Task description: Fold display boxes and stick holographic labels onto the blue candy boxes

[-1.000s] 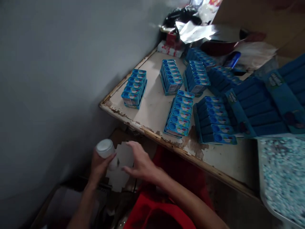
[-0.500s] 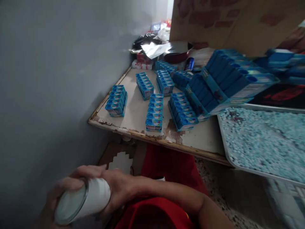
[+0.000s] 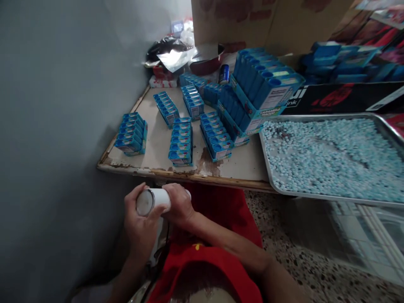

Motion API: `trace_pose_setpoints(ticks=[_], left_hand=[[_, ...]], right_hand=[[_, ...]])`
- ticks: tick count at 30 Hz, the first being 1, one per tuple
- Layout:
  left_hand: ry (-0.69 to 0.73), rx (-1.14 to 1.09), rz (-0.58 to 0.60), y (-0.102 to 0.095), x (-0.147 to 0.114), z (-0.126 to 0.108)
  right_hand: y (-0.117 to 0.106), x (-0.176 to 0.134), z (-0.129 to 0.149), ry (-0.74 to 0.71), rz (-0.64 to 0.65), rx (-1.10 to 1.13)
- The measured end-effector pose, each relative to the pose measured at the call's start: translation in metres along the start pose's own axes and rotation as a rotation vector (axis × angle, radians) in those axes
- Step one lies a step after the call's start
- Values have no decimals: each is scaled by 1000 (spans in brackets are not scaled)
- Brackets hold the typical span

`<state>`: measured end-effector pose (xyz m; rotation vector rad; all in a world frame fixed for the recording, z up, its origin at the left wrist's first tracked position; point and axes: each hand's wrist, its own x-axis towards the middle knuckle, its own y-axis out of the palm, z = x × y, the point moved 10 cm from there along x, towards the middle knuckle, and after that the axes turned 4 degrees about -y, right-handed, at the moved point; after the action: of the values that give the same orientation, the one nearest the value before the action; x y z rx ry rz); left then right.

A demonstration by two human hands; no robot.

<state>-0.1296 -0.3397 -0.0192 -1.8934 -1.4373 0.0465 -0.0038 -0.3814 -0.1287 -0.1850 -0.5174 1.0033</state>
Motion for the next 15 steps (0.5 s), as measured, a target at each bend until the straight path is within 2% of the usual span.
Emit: trace_pose_setpoints(ticks=[1, 2, 6, 8, 9, 11, 13, 15], left_hand=[[11, 56, 78, 4, 4, -3], [46, 105, 203, 9, 10, -8], [268, 129, 788, 17, 27, -43], [309, 105, 959, 19, 36, -55], [312, 117, 1000, 23, 41, -57], [310, 204, 982, 32, 53, -54], [314, 345, 880, 37, 66, -48], [347, 445, 772, 32, 76, -50]], right_hand=[[-4, 1, -2, -8, -3, -2], [-7, 1, -3, -9, 4, 6], [-15, -6, 3, -25, 67, 70], [-15, -9, 10, -41, 111, 95], [-15, -10, 11, -36, 119, 104], [-18, -11, 10, 2, 98, 123], [-23, -11, 4, 51, 47, 144], [-27, -12, 0, 82, 14, 147]])
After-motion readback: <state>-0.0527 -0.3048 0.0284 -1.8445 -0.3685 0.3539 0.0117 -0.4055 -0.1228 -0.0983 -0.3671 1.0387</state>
